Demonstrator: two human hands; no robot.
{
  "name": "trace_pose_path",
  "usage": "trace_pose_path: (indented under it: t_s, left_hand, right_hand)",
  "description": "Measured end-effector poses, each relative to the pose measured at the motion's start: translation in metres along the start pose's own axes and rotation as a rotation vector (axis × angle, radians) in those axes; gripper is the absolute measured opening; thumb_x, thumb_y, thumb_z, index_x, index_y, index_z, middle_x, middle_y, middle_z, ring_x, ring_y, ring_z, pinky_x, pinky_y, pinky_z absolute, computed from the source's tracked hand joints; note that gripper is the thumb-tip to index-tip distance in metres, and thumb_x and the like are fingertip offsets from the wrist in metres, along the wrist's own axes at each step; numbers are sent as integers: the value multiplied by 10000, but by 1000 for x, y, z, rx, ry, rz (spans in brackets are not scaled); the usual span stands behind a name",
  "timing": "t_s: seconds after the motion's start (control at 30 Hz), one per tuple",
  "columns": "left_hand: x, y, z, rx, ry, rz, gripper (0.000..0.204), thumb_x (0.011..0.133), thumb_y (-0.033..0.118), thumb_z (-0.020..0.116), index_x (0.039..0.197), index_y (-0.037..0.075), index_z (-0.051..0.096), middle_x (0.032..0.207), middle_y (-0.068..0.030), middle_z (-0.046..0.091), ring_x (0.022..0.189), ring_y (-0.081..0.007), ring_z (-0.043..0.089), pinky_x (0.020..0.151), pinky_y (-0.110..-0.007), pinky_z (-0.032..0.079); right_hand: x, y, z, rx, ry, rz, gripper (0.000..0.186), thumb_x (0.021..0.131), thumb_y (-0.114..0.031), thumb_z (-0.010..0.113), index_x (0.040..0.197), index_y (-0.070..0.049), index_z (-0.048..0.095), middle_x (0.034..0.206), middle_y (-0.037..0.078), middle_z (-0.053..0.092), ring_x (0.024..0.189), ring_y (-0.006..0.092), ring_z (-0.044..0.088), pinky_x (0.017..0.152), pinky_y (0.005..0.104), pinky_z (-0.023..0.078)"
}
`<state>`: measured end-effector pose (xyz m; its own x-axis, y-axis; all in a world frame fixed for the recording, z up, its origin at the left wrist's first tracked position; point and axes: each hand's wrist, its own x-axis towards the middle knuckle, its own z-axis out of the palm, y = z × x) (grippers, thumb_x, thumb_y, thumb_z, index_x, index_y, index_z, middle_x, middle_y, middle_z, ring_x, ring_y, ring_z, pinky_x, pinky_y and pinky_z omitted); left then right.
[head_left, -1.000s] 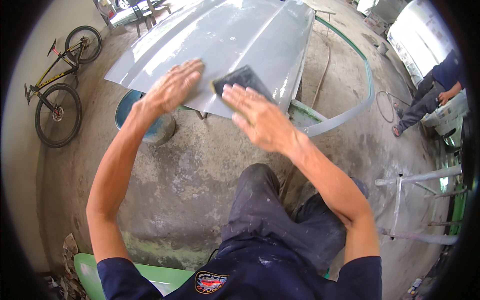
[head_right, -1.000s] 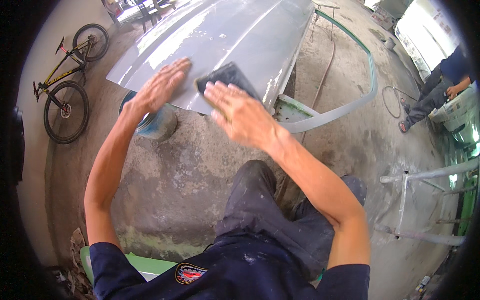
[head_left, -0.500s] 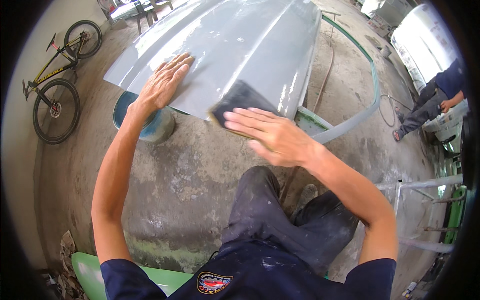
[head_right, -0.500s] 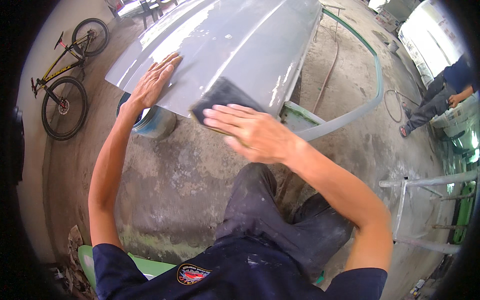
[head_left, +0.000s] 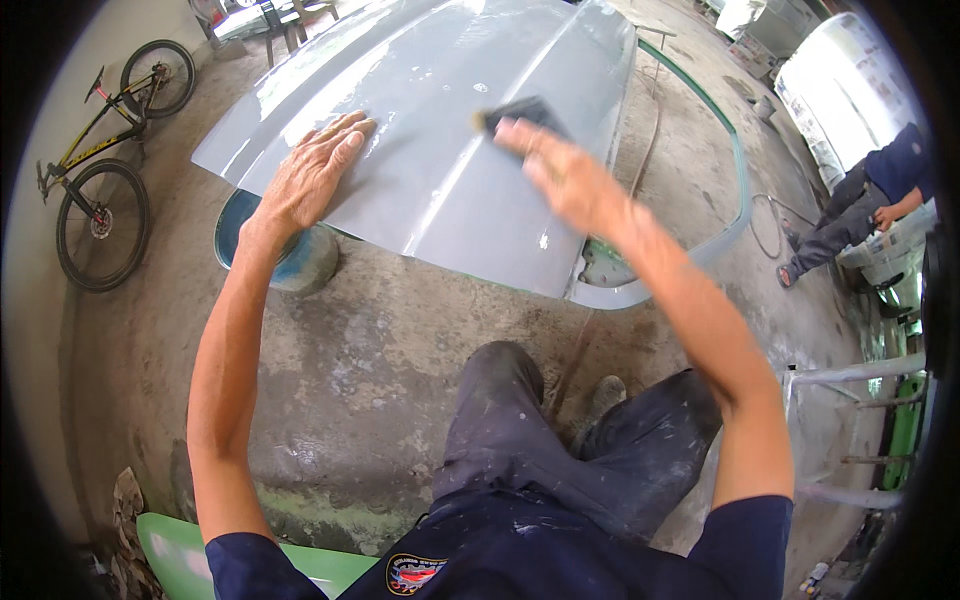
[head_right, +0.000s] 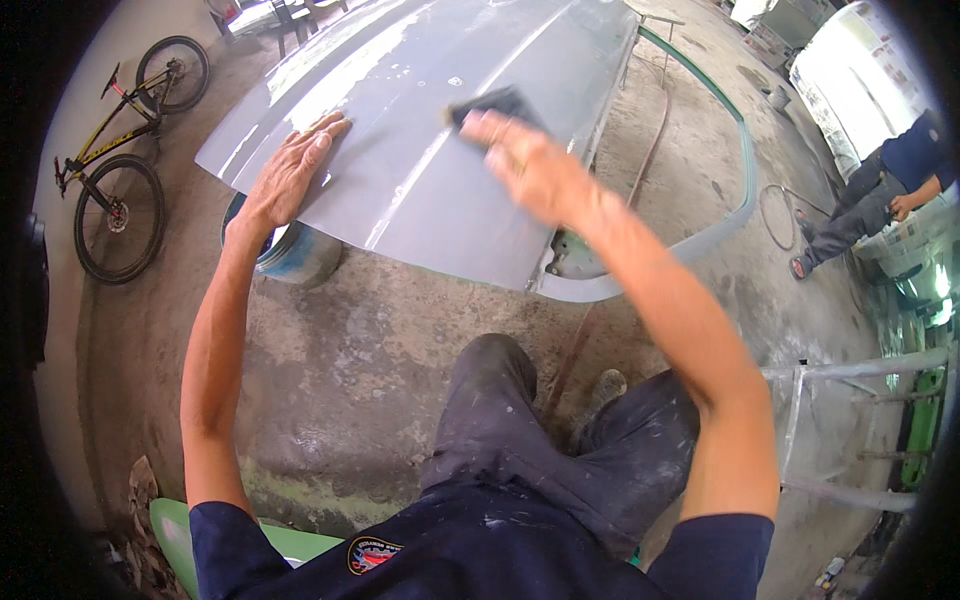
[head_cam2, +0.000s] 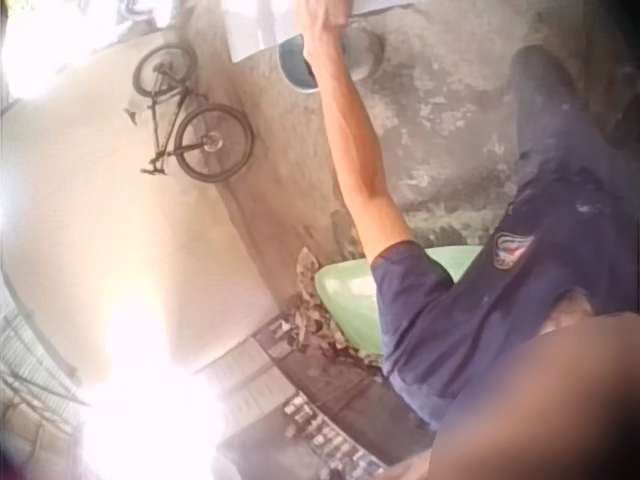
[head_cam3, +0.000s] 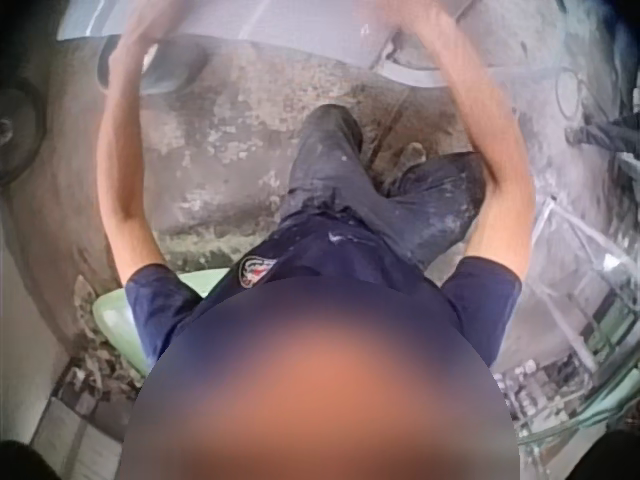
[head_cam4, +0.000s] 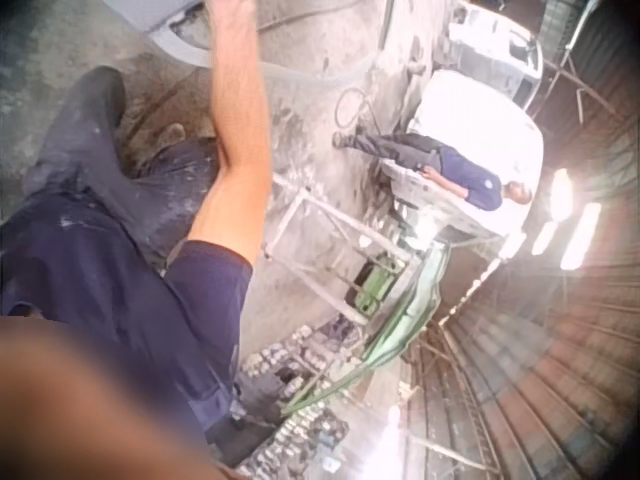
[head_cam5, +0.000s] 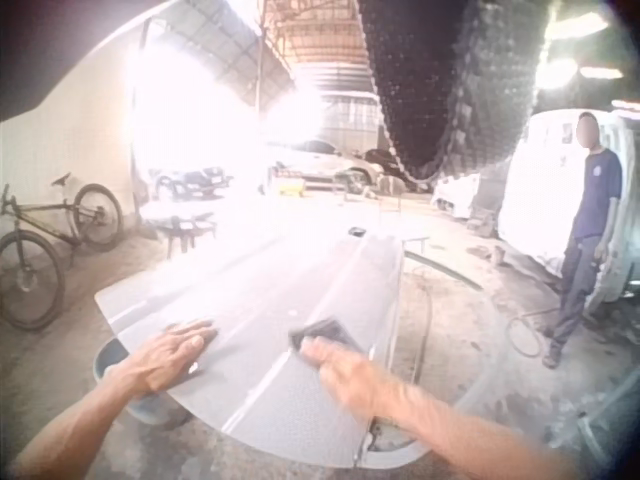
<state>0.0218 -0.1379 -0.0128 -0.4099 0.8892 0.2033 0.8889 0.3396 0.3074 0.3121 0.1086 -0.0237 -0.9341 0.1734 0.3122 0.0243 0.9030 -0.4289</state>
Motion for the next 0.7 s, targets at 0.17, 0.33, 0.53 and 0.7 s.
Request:
trace_pose_path:
  t_s: [0.17, 0.33, 0.53, 0.7]
  left_hand:
    - [6, -5, 4, 184, -9, -32, 819, 1028, 749, 159, 1641, 276, 427, 1736, -11, 336, 1624, -202, 241, 1368, -456, 164]
    - [9, 36, 3, 296, -106, -56, 785, 1048, 715, 176, 1692, 283, 305, 1775, 7, 236, 1652, -214, 147, 1361, -494, 114]
    - [1, 97, 10, 113, -285, 271, 774, 1089, 626, 109, 1693, 180, 297, 1771, -17, 240, 1648, -215, 143, 1373, -441, 99]
    - [-43, 81, -4, 46, -293, 379, 805, 1078, 649, 91, 1658, 176, 387, 1745, -20, 309, 1634, -245, 198, 1374, -434, 142]
  right_hand:
    - [60, 24, 2, -257, 94, 176, 527, 1143, -284, 328, 1620, -94, 446, 1689, 106, 426, 1601, 269, 319, 1347, 408, 219]
    - [26, -35, 42, -79, 26, -130, 520, 1132, -289, 374, 1589, -70, 495, 1659, 153, 463, 1590, 302, 345, 1324, 382, 251]
    - [10, -48, 16, 457, 390, 414, 553, 1120, -393, 430, 1469, 2, 598, 1056, 223, 743, 1005, 339, 699, 941, 452, 530]
    - [9, -45, 26, 397, 474, 399, 545, 1111, -455, 439, 1194, 37, 657, 717, 115, 546, 693, 245, 511, 706, 453, 458]
